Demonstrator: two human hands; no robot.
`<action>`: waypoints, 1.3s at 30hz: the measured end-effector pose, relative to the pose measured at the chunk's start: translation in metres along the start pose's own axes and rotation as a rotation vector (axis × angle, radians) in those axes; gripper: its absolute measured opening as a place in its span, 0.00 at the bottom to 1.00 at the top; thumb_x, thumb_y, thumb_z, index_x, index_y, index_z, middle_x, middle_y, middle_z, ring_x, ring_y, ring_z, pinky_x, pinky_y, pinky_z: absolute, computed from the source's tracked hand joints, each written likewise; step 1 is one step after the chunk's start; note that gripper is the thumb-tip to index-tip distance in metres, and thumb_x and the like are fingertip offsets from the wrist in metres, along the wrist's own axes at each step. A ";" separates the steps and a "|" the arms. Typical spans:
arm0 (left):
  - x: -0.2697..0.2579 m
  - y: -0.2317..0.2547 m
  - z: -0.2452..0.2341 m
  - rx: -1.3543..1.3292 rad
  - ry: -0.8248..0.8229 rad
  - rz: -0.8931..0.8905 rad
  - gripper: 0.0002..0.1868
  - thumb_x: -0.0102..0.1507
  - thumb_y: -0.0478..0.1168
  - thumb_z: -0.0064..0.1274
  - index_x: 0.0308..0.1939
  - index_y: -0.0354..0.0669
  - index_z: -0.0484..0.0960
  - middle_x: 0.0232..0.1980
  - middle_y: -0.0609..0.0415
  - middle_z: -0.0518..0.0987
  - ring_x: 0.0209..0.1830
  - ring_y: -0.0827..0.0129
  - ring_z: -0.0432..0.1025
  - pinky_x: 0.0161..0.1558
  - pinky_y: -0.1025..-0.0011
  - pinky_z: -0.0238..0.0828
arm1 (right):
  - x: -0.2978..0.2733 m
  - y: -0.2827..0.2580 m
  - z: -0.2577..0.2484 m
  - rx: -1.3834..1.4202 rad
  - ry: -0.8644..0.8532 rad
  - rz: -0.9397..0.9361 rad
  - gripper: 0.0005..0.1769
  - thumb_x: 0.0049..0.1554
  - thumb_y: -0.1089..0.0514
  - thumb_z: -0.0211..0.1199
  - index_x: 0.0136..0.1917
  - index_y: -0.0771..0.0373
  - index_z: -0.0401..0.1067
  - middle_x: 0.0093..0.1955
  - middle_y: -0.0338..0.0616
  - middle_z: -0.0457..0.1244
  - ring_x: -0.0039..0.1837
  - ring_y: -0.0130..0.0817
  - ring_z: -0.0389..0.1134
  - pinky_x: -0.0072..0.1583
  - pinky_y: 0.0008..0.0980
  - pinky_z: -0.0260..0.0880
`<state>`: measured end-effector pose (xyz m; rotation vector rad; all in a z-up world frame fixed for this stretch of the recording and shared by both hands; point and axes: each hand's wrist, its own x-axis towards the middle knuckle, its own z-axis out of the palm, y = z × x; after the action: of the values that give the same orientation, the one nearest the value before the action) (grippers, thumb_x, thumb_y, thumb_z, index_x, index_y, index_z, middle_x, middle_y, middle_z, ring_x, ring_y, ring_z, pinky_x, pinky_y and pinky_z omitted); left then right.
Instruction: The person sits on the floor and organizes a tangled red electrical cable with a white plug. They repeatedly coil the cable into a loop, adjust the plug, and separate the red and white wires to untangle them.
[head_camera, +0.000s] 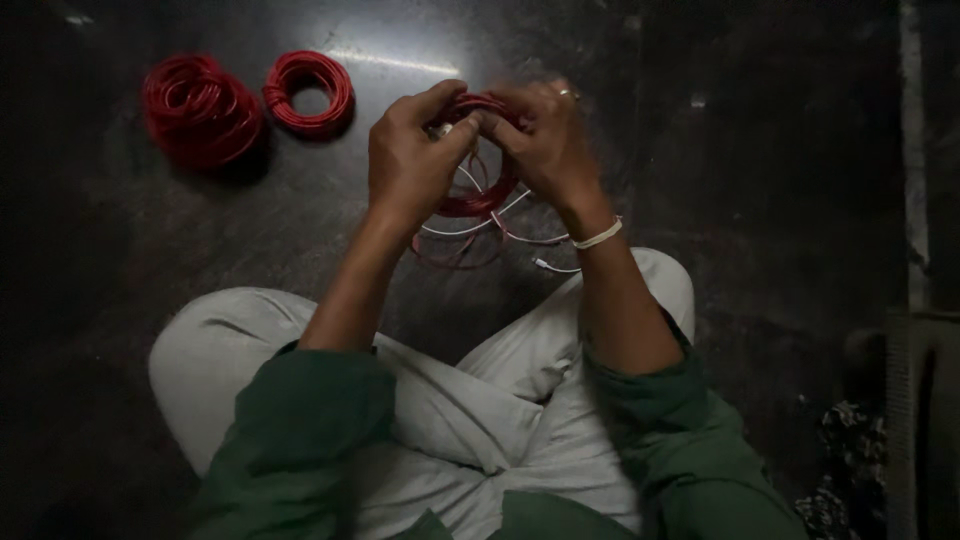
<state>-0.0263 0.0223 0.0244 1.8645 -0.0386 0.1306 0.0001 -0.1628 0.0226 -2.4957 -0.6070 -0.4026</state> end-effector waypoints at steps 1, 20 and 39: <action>0.000 0.001 -0.001 0.026 -0.009 -0.009 0.23 0.61 0.43 0.62 0.59 0.42 0.83 0.49 0.49 0.86 0.47 0.67 0.82 0.50 0.69 0.79 | -0.001 -0.001 0.000 -0.060 0.069 -0.037 0.13 0.59 0.49 0.73 0.53 0.58 0.83 0.43 0.45 0.71 0.47 0.41 0.69 0.52 0.40 0.69; 0.008 0.024 -0.004 -0.064 -0.016 0.080 0.22 0.59 0.43 0.61 0.56 0.42 0.85 0.50 0.48 0.87 0.50 0.64 0.82 0.50 0.67 0.77 | -0.011 0.014 -0.013 0.826 -0.029 0.268 0.14 0.63 0.61 0.66 0.61 0.67 0.76 0.51 0.39 0.71 0.50 0.25 0.70 0.52 0.24 0.73; 0.014 -0.015 0.020 -0.081 -0.102 -0.115 0.28 0.63 0.40 0.60 0.66 0.36 0.74 0.58 0.46 0.82 0.54 0.65 0.80 0.51 0.68 0.81 | -0.004 0.027 0.015 0.379 0.049 0.213 0.14 0.59 0.56 0.69 0.56 0.64 0.77 0.50 0.49 0.71 0.50 0.41 0.73 0.51 0.38 0.72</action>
<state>-0.0092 0.0084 0.0056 1.7863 -0.0064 -0.0453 0.0126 -0.1766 -0.0025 -2.1516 -0.3538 -0.2408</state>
